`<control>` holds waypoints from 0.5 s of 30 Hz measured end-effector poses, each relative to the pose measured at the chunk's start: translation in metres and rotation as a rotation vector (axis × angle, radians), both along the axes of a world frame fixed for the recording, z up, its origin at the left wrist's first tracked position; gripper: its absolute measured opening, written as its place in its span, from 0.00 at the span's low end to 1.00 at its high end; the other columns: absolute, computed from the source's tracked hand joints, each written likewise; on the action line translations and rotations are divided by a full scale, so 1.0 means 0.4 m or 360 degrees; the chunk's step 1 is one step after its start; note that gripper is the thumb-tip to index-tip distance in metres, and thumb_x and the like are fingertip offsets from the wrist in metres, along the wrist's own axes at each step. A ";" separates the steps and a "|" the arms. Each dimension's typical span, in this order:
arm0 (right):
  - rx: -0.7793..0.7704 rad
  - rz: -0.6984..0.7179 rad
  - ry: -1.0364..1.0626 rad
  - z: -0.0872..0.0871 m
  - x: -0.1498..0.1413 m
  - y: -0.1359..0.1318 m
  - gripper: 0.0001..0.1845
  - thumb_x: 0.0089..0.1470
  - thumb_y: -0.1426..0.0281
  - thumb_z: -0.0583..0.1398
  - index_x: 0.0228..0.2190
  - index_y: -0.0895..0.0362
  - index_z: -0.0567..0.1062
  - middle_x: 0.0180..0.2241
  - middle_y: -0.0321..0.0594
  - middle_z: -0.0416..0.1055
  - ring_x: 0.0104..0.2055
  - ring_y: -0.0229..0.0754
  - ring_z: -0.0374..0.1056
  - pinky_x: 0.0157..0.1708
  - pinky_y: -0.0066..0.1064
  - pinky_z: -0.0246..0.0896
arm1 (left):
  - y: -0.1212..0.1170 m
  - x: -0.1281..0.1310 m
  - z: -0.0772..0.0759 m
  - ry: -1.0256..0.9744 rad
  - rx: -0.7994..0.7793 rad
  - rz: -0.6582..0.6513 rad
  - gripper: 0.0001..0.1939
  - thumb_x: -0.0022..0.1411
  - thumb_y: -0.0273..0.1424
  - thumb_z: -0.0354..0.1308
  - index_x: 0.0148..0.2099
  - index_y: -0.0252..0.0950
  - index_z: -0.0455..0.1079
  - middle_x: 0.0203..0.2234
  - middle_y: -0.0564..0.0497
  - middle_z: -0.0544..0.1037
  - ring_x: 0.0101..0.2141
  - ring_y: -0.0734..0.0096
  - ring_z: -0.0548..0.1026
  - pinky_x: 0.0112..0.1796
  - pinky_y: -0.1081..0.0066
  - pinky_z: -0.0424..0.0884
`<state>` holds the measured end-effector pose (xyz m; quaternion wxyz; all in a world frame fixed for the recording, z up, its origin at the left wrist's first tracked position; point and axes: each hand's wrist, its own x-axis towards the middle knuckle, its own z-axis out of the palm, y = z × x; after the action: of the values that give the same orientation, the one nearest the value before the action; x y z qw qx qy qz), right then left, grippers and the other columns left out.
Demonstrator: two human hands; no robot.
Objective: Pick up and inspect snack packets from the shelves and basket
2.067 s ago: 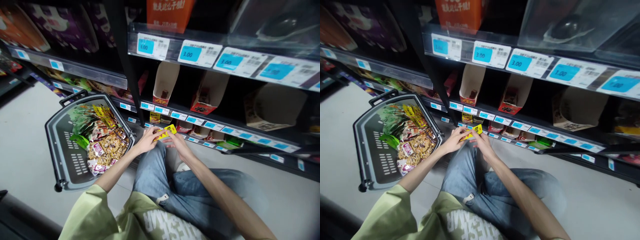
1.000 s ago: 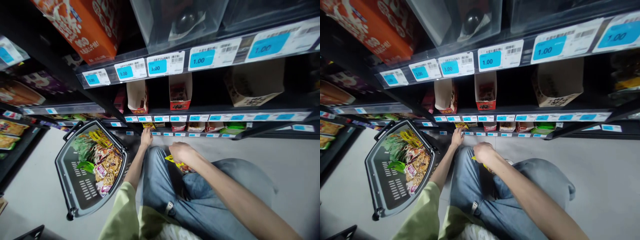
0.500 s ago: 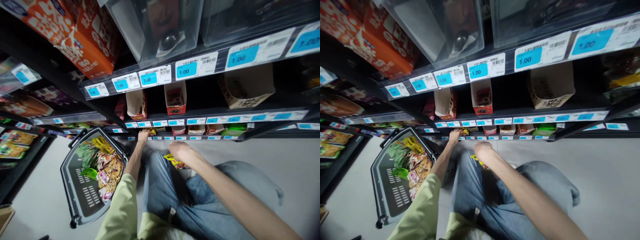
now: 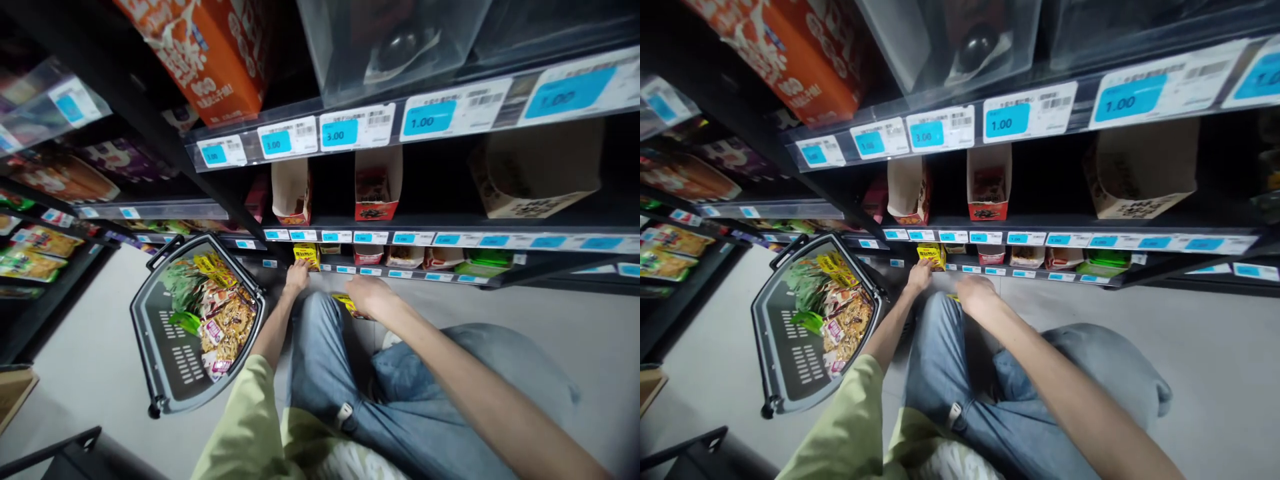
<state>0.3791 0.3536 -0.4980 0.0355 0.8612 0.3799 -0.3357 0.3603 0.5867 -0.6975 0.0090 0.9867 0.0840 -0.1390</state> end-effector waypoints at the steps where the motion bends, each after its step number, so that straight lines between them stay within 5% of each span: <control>1: 0.0007 0.0000 -0.0015 -0.002 -0.005 0.001 0.18 0.50 0.76 0.63 0.45 0.60 0.78 0.42 0.56 0.78 0.46 0.51 0.75 0.42 0.30 0.68 | -0.001 0.004 -0.005 0.0033 -0.0022 0.0033 0.23 0.63 0.25 0.50 0.60 0.40 0.64 0.54 0.44 0.71 0.57 0.62 0.66 0.53 0.66 0.66; 7: -0.0070 0.0138 -0.0006 -0.001 -0.036 0.006 0.19 0.50 0.77 0.62 0.46 0.64 0.78 0.42 0.58 0.77 0.46 0.57 0.75 0.39 0.37 0.69 | -0.012 0.046 -0.024 0.0239 -0.0123 0.0238 0.17 0.64 0.31 0.53 0.54 0.35 0.69 0.48 0.40 0.75 0.50 0.61 0.74 0.48 0.66 0.71; 15: -0.0061 0.0140 -0.0020 0.007 -0.036 -0.002 0.14 0.52 0.76 0.61 0.41 0.61 0.79 0.43 0.57 0.77 0.46 0.55 0.75 0.41 0.37 0.69 | -0.014 0.081 -0.010 0.0402 -0.0187 0.0222 0.19 0.65 0.40 0.55 0.53 0.34 0.68 0.50 0.44 0.73 0.50 0.61 0.73 0.49 0.55 0.71</control>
<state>0.3648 0.3530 -0.4952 0.0692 0.8450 0.4106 -0.3356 0.3926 0.5811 -0.7015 0.0656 0.9509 0.1446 -0.2658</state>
